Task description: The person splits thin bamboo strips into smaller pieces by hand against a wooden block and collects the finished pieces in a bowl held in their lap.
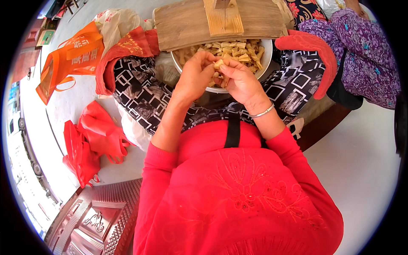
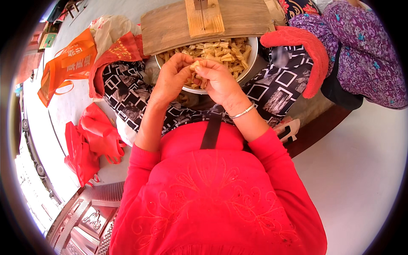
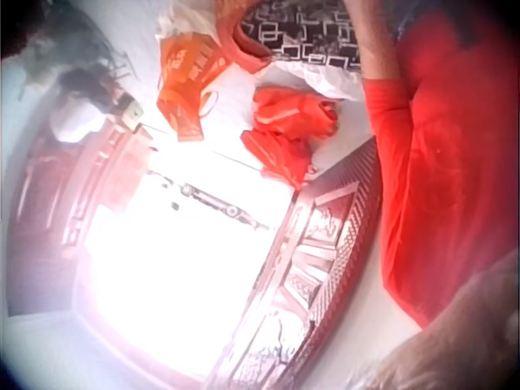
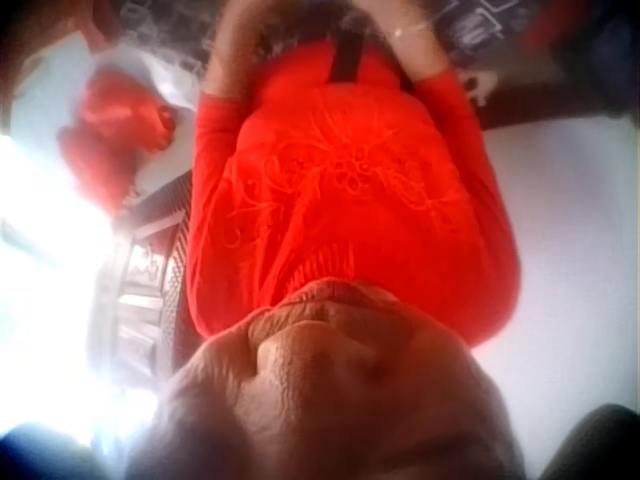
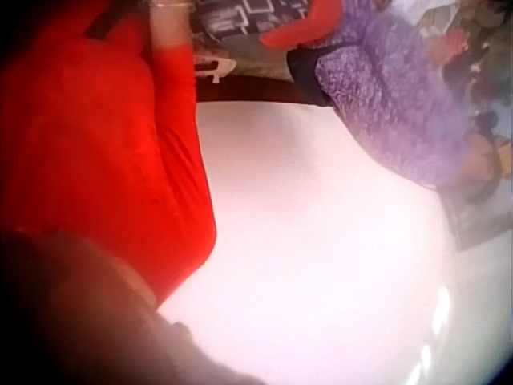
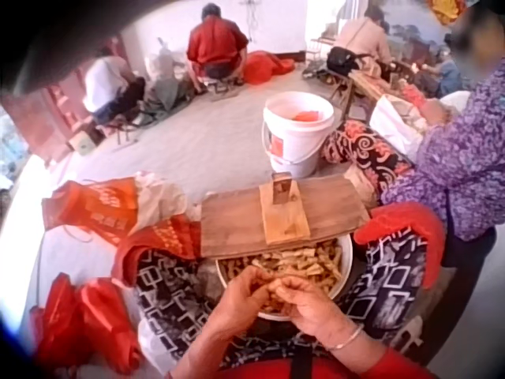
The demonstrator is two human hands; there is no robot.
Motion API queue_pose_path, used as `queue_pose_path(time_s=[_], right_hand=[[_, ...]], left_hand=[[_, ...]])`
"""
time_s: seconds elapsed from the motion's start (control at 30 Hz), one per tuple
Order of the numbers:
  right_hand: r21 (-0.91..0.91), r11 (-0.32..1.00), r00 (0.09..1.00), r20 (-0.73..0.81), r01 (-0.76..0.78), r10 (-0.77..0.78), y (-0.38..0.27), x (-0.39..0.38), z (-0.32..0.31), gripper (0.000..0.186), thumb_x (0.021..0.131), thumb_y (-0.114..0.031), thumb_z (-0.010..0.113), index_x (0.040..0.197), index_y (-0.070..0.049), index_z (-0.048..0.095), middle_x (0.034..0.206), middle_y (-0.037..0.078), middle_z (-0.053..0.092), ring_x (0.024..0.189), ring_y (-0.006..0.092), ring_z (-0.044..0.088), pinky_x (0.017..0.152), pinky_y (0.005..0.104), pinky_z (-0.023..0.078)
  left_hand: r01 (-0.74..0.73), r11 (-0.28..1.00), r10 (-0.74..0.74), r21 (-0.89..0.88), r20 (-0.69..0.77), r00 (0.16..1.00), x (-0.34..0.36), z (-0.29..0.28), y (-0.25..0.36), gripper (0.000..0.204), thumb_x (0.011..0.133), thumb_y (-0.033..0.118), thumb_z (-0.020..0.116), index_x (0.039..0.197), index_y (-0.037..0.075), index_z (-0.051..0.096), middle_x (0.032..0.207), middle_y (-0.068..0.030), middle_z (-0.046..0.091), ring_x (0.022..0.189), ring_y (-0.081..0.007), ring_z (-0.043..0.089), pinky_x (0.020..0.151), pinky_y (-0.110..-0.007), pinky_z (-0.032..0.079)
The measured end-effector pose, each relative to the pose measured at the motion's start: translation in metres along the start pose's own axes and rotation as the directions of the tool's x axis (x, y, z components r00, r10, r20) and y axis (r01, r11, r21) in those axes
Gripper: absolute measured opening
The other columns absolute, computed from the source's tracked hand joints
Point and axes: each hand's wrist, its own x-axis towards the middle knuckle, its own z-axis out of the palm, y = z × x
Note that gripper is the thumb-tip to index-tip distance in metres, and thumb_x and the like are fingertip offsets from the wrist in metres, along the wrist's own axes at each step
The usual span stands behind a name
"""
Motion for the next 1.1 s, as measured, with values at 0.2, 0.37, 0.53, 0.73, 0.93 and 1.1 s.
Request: queue_pose_path(time_s=[0.2,0.37,0.53,0.73,0.93,1.1], right_hand=[[-0.009,0.995,0.994,0.051,0.101,-0.100,-0.002,-0.006,0.013,0.016,0.093,-0.015,0.062,0.106,-0.007,0.064,0.095,0.000,0.065,0.079,0.0115,0.059,0.074,0.0263,0.050],[-0.092,0.991,0.994,0.067,0.095,-0.089,-0.002,-0.011,-0.002,0.019,0.092,-0.013,0.062,0.109,-0.005,0.063,0.091,0.000,0.065,0.073,0.0091,0.059,0.068,0.0231,0.051],[-0.157,0.985,0.995,0.081,0.068,-0.055,-0.007,-0.009,-0.007,0.014,0.090,-0.011,0.065,0.102,-0.003,0.064,0.085,0.003,0.065,0.067,0.0088,0.058,0.062,0.0217,0.049],[-0.240,0.970,0.994,0.109,0.030,-0.003,-0.016,-0.019,0.005,0.013,0.088,-0.010,0.066,0.097,-0.001,0.065,0.076,0.001,0.063,0.061,0.0087,0.058,0.056,0.0201,0.048],[-0.654,0.743,0.975,0.223,0.140,0.013,-0.063,-0.024,-0.002,0.012,0.087,-0.011,0.067,0.094,-0.001,0.067,0.075,0.002,0.063,0.061,0.0067,0.056,0.056,0.0201,0.046],[-0.783,0.600,0.984,0.175,0.164,-0.041,-0.065,-0.026,0.006,0.014,0.090,-0.014,0.063,0.094,-0.001,0.067,0.072,0.000,0.061,0.057,0.0051,0.052,0.054,0.0191,0.044]], left_hand=[[-0.140,0.895,0.267,0.425,-0.257,0.929,-0.013,0.013,0.016,0.011,0.083,0.003,0.057,0.094,0.004,0.059,0.087,-0.0144,0.063,0.078,-0.0325,0.062,0.068,-0.038,0.050],[-0.309,0.836,0.426,0.453,-0.182,0.886,-0.026,0.008,0.017,0.014,0.086,0.002,0.060,0.100,-0.002,0.059,0.083,-0.0096,0.061,0.070,-0.0180,0.060,0.066,-0.029,0.048],[-0.198,0.942,0.206,0.272,0.000,0.979,-0.030,-0.005,0.020,0.013,0.089,0.008,0.062,0.098,-0.002,0.058,0.074,-0.0027,0.057,0.070,-0.0092,0.052,0.063,-0.025,0.045],[-0.067,0.998,0.068,-0.016,0.167,0.984,-0.026,-0.016,0.016,0.016,0.092,0.016,0.060,0.087,0.001,0.058,0.066,-0.0001,0.052,0.058,-0.0089,0.045,0.052,-0.024,0.036],[0.315,0.594,-0.122,-0.740,0.304,0.945,-0.052,-0.019,0.013,0.021,0.093,0.017,0.060,0.075,0.006,0.060,0.064,0.0054,0.048,0.053,-0.0033,0.036,0.048,-0.021,0.027],[-0.062,0.998,0.062,0.011,-0.050,0.997,-0.053,-0.030,0.012,0.017,0.091,0.017,0.062,0.096,0.000,0.064,0.075,-0.0020,0.058,0.068,-0.0129,0.052,0.061,-0.028,0.043]])
